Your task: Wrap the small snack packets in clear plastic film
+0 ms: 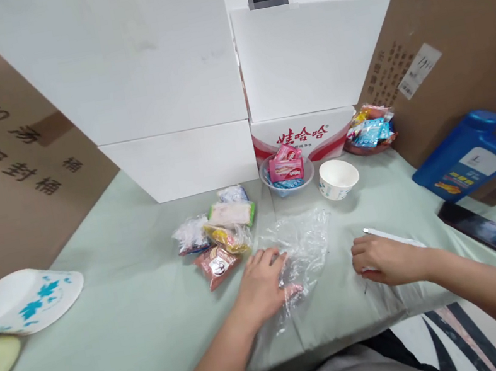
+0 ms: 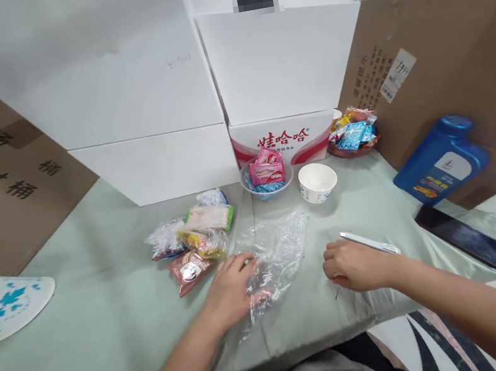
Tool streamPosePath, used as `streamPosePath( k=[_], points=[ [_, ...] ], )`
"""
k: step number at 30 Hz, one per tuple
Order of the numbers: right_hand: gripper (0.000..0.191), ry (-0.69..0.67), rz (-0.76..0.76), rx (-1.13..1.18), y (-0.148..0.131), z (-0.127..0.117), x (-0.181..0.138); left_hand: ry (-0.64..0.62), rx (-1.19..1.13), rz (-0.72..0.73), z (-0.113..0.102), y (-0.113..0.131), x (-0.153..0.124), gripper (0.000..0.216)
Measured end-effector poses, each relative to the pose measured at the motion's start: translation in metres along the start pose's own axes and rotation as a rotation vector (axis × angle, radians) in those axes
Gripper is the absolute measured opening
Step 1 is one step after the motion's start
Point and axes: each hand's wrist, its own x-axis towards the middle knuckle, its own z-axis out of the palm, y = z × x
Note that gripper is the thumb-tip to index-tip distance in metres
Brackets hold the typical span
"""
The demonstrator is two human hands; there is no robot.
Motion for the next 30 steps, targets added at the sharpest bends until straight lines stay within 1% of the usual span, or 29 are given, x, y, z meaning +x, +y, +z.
streamPosePath(
  k=[2,3,5,6,7,8,9,10,11,12,13,15,17,19,20,22,25,28,30],
  points=[
    [0.012,0.138,0.01,0.03,-0.003,0.001,-0.001,0.066,0.034,0.05,0.002,0.003,0.0,0.055],
    [0.013,0.224,0.004,0.049,-0.006,0.002,0.003,0.088,0.03,0.097,0.002,0.005,0.0,0.054],
    [0.026,0.38,-0.039,0.074,-0.014,0.001,0.018,0.085,-0.02,0.212,0.002,0.007,0.0,0.051],
    [0.038,0.426,-0.079,0.078,-0.019,0.002,0.029,0.06,-0.059,0.27,0.003,0.008,0.0,0.05],
    [0.054,0.437,-0.123,0.076,-0.023,0.002,0.04,0.024,-0.1,0.322,0.003,0.008,0.0,0.051],
    [0.07,0.414,-0.168,0.071,-0.027,0.004,0.051,-0.016,-0.139,0.366,0.004,0.008,0.0,0.053],
    [0.083,0.361,-0.208,0.068,-0.03,0.005,0.061,-0.058,-0.174,0.399,0.005,0.008,0.0,0.055],
    [0.092,0.287,-0.235,0.069,-0.032,0.006,0.069,-0.098,-0.204,0.418,0.005,0.008,0.0,0.058],
    [0.093,0.205,-0.239,0.071,-0.032,0.007,0.075,-0.135,-0.227,0.422,0.005,0.007,0.0,0.061],
    [0.089,0.123,-0.222,0.074,-0.031,0.007,0.078,-0.166,-0.245,0.409,0.005,0.007,0.0,0.063],
    [0.079,0.052,-0.186,0.077,-0.028,0.007,0.077,-0.189,-0.26,0.382,0.004,0.006,0.0,0.063],
    [0.05,-0.051,-0.086,0.071,-0.02,0.004,0.066,-0.208,-0.284,0.302,0.0,0.005,0.0,0.059],
    [0.022,-0.095,-0.003,0.061,-0.01,0.002,0.045,-0.207,-0.305,0.226,-0.006,0.004,0.001,0.049],
    [0.006,-0.102,0.044,0.061,-0.002,0.001,0.02,-0.219,-0.326,0.181,-0.011,0.003,0.001,0.041],
    [0.006,-0.101,0.067,0.062,0.001,0.002,0.008,-0.233,-0.337,0.169,-0.013,0.002,0.001,0.04],
    [0.013,-0.092,0.117,0.061,0.003,0.005,-0.013,-0.283,-0.355,0.159,-0.018,0.002,0.001,0.045],
    [0.02,-0.022,0.151,0.095,0.002,0.011,-0.033,-0.434,-0.346,0.187,-0.024,0.0,-0.001,0.067],
    [0.021,0.154,0.128,0.248,0.005,0.016,-0.046,-0.599,-0.323,0.244,-0.027,-0.002,-0.002,0.09],
    [0.019,0.305,0.126,0.419,0.011,0.023,-0.052,-0.648,-0.318,0.265,-0.027,-0.002,-0.003,0.093]
  ],
)
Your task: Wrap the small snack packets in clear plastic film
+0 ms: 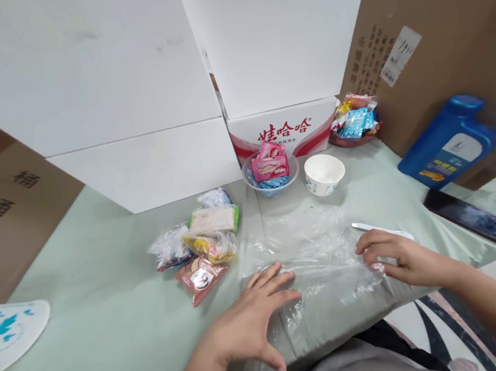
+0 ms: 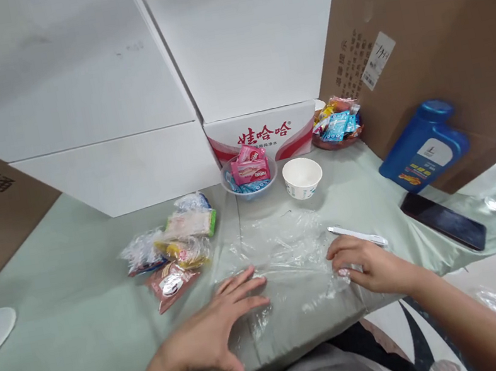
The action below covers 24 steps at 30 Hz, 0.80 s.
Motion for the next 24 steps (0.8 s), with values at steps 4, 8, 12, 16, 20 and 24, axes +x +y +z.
streamPosePath(
  k=[4,8,12,16,20,24],
  points=[
    [0.023,0.294,0.143,0.376,0.019,0.011,-0.006,0.073,-0.011,-0.047,0.002,-0.001,0.003,0.047],
    [0.031,0.503,0.269,0.49,0.023,0.026,0.005,0.264,-0.222,-0.068,0.001,-0.005,0.003,0.012],
    [0.039,0.579,0.47,0.435,0.021,0.04,0.025,0.496,-0.699,-0.269,0.005,-0.014,0.006,0.025],
    [0.024,0.508,0.619,0.002,0.024,0.053,0.037,0.697,-0.881,-0.476,0.012,-0.023,0.015,0.048],
    [0.03,0.464,0.596,-0.413,0.022,0.059,0.036,0.65,-0.81,-0.412,0.011,-0.021,0.014,0.086],
    [0.034,0.534,0.567,-0.604,0.022,0.061,0.023,0.615,-0.555,-0.4,0.011,-0.017,0.012,0.088]
  ],
)
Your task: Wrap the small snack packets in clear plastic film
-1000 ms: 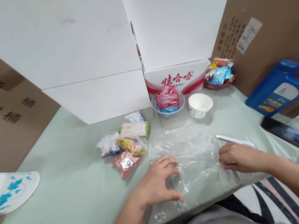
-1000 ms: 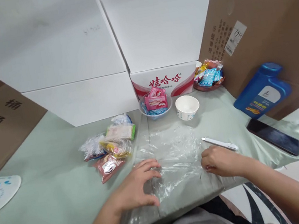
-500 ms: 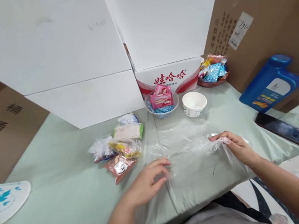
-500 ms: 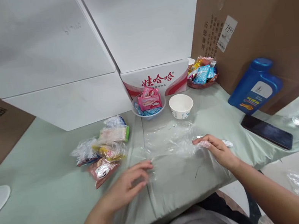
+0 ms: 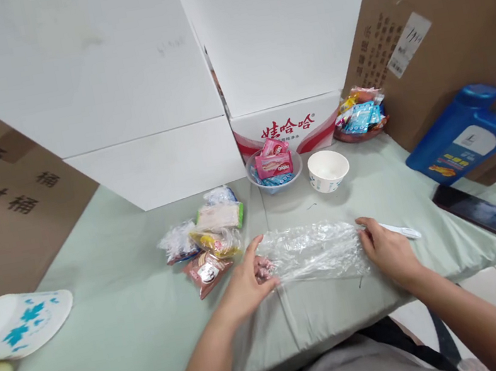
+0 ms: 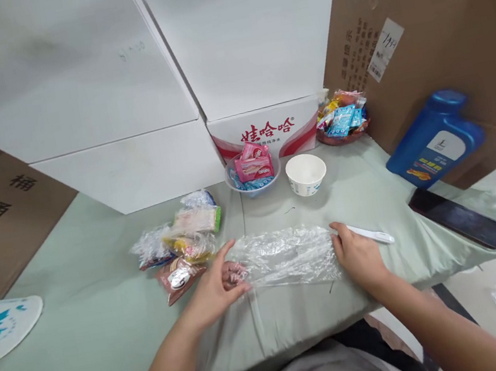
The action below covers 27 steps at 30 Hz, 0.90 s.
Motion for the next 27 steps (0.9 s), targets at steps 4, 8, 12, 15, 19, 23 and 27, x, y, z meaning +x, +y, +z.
streamPosePath(
  k=[4,8,12,15,19,23,27],
  points=[
    [0.034,0.002,-0.044,-0.049,0.008,0.001,-0.011,0.137,0.053,-0.001,0.007,-0.005,0.003,0.065],
    [0.034,-0.091,-0.061,-0.077,0.008,0.004,-0.016,0.182,0.224,0.004,0.006,-0.007,0.004,0.059],
    [0.03,-0.14,-0.047,-0.06,0.007,0.003,-0.016,0.299,0.501,0.144,0.0,-0.002,-0.001,0.038],
    [0.028,-0.052,-0.106,-0.032,0.005,-0.005,-0.014,0.461,0.653,0.436,0.01,-0.001,0.0,0.018],
    [0.024,0.126,-0.269,0.063,-0.016,-0.02,-0.008,0.05,0.802,0.69,0.034,-0.003,0.006,0.029],
    [0.041,-0.061,-0.501,0.154,-0.048,-0.011,-0.003,-0.212,0.878,0.618,0.042,-0.003,0.008,0.053],
    [0.087,-0.307,-0.591,0.067,-0.043,0.012,-0.005,-0.244,0.892,0.563,0.036,-0.006,0.004,0.063]
  ],
)
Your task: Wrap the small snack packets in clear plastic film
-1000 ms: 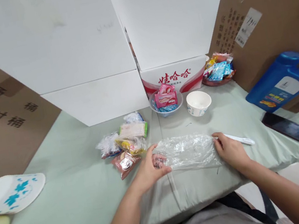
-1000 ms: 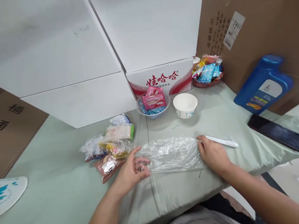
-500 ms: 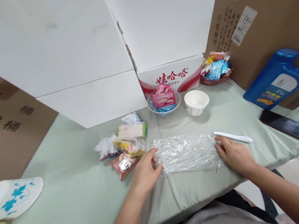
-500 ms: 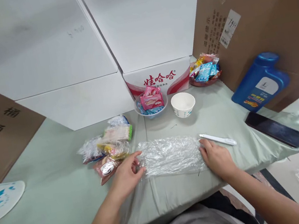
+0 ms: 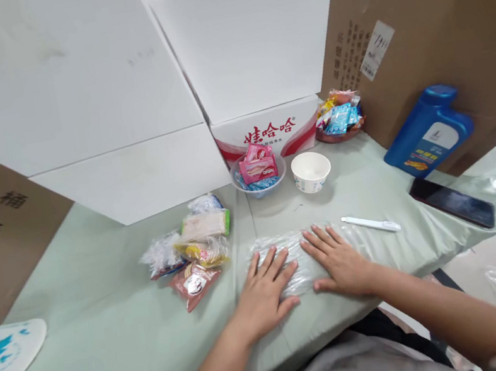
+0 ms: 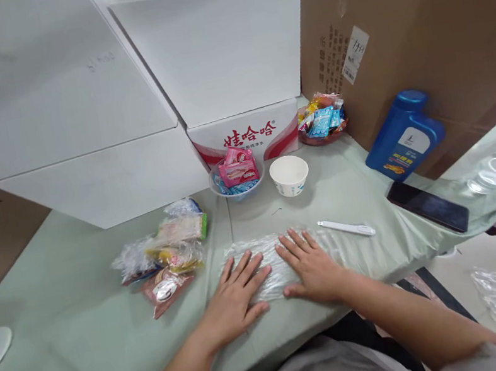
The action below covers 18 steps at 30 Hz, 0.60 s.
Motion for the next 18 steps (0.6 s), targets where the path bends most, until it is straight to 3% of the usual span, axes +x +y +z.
streamPosePath(
  k=[5,8,10,14,18],
  points=[
    [0.092,0.08,0.206,-0.11,0.029,0.005,-0.045,-0.001,-0.002,-0.019,-0.002,-0.001,-0.004,0.08],
    [0.093,0.13,0.179,-0.112,0.032,-0.006,-0.072,0.062,-0.03,-0.016,-0.008,0.002,-0.005,0.072],
    [0.079,0.115,0.076,-0.044,0.03,-0.014,-0.082,0.104,-0.065,-0.02,-0.015,0.004,-0.006,0.053],
    [0.024,0.161,-0.005,0.124,0.03,-0.022,-0.09,0.112,-0.155,-0.038,-0.03,0.0,-0.011,0.012],
    [0.021,0.251,-0.014,0.189,0.035,-0.025,-0.09,0.165,-0.265,-0.043,-0.039,-0.014,-0.018,0.014]
  ],
)
